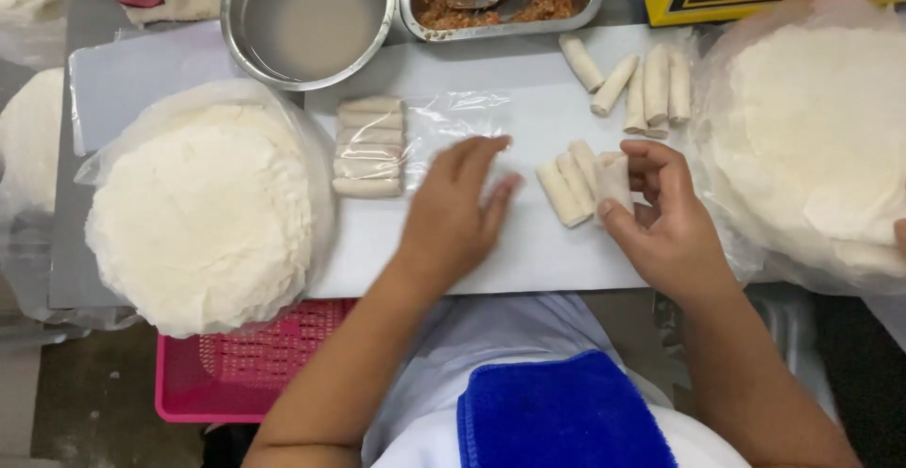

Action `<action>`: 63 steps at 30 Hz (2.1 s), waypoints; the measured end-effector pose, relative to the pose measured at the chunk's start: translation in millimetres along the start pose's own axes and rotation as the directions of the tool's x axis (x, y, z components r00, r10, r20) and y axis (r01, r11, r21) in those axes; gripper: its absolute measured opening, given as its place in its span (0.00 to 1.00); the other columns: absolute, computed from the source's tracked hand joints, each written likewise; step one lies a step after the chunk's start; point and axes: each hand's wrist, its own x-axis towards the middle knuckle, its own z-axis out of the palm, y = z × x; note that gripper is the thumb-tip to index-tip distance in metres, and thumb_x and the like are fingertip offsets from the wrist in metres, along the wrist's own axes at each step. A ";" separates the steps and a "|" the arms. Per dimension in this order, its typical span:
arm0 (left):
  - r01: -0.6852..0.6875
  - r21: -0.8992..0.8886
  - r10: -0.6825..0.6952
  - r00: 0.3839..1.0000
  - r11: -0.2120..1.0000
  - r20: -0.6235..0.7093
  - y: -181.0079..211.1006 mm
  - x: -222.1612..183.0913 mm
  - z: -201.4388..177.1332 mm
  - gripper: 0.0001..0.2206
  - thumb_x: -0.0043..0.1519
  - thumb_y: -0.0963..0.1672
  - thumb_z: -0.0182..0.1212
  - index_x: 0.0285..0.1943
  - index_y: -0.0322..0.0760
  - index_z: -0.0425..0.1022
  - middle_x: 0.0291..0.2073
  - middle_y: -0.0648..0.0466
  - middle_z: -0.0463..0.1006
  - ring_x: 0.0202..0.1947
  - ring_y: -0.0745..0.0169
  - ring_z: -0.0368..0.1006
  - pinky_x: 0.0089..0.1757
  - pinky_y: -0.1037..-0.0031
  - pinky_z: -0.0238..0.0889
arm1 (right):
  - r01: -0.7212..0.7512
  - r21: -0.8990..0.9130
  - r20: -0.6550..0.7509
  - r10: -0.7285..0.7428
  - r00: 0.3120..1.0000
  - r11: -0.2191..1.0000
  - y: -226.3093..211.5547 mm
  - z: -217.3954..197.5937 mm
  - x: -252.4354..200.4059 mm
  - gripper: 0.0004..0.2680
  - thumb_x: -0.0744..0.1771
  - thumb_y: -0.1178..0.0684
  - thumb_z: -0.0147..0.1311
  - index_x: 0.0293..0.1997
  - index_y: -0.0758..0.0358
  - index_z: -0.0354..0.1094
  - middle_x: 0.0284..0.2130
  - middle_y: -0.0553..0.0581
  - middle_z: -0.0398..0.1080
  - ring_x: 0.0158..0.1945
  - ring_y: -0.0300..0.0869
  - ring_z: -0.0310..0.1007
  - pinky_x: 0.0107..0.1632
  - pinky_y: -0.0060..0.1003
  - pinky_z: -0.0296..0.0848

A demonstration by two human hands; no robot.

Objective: Rolling spring rolls with meat filling and placing them into plastic bags for packaging.

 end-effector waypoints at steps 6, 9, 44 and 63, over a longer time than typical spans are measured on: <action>0.228 -0.145 -0.154 0.904 0.963 0.398 43.7 3.6 23.4 0.32 0.64 0.54 0.60 0.74 0.40 0.60 0.66 0.37 0.65 0.66 0.31 0.65 0.58 0.47 0.65 | 0.125 -0.455 -0.062 -0.171 0.983 0.882 3.3 -14.2 4.3 0.19 0.67 0.56 0.59 0.64 0.65 0.59 0.49 0.65 0.69 0.49 0.53 0.74 0.46 0.44 0.76; 0.217 -0.149 -0.141 0.904 0.965 0.405 43.9 -5.8 39.8 0.32 0.61 0.54 0.64 0.70 0.39 0.62 0.63 0.40 0.65 0.67 0.31 0.61 0.58 0.46 0.62 | 0.172 -0.848 -0.024 -0.361 0.932 0.501 11.6 -3.6 -7.9 0.17 0.68 0.48 0.60 0.58 0.71 0.70 0.50 0.71 0.69 0.50 0.61 0.75 0.51 0.50 0.74; 0.144 -0.268 -0.073 0.963 0.953 0.258 50.3 -43.8 -19.9 0.25 0.61 0.51 0.65 0.59 0.29 0.69 0.61 0.32 0.68 0.62 0.31 0.69 0.60 0.51 0.66 | 0.322 -0.424 0.344 -0.178 0.922 0.847 -20.7 35.3 -5.1 0.09 0.70 0.55 0.50 0.53 0.59 0.74 0.49 0.62 0.73 0.57 0.56 0.75 0.57 0.49 0.75; 0.107 -0.262 -0.072 0.987 0.959 0.142 50.4 -58.4 -10.6 0.29 0.58 0.48 0.71 0.58 0.25 0.58 0.55 0.31 0.63 0.57 0.30 0.72 0.53 0.58 0.73 | 0.524 -0.661 0.102 -0.627 0.772 0.538 -6.3 32.3 -30.2 0.06 0.68 0.61 0.60 0.49 0.67 0.73 0.42 0.61 0.72 0.47 0.53 0.77 0.50 0.42 0.79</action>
